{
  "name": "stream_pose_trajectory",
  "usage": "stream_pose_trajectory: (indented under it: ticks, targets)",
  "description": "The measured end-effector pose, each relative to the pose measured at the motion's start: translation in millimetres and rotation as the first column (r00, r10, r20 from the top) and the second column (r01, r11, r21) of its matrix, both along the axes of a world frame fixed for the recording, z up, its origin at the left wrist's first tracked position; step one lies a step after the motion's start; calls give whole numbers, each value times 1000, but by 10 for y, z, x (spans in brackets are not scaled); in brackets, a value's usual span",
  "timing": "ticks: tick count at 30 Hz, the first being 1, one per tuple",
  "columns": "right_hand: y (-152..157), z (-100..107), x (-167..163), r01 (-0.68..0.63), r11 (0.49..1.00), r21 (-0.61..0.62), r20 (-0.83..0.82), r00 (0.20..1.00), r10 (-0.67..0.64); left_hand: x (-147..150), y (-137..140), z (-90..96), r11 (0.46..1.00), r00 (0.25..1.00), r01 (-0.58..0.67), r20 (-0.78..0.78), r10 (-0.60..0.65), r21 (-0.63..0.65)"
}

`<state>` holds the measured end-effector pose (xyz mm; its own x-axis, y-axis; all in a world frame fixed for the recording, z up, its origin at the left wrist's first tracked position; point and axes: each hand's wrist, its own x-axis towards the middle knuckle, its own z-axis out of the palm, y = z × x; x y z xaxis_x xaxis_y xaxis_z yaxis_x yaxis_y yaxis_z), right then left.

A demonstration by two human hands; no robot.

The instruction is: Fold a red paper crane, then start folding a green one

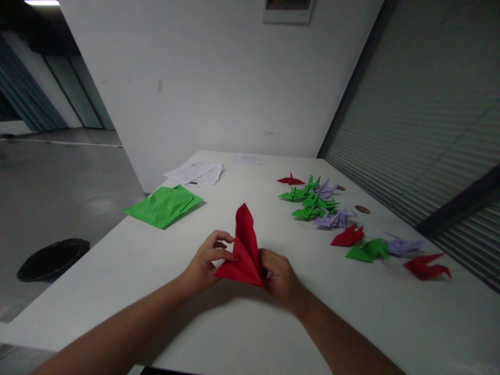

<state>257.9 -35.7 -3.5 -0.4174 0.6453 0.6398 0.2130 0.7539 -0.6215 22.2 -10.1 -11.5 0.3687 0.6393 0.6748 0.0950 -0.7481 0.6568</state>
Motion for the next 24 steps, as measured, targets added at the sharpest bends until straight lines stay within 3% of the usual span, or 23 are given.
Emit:
stream_pose_trajectory:
  ticks: [6, 17, 24]
  targets:
    - [10, -16, 11, -10, 1000, 12, 19, 1000, 10, 38, 42, -54, 974, 978, 150, 167, -121, -170]
    - [-31, 31, -33, 40, 999, -18, -40, 998, -41, 8, -11, 62, 999, 999, 20, 43, -19, -29]
    - [-43, 33, -54, 6, 1000, -4, -93, 996, -6, 69, -9, -19, 995, 976, 64, 212, -45, -83]
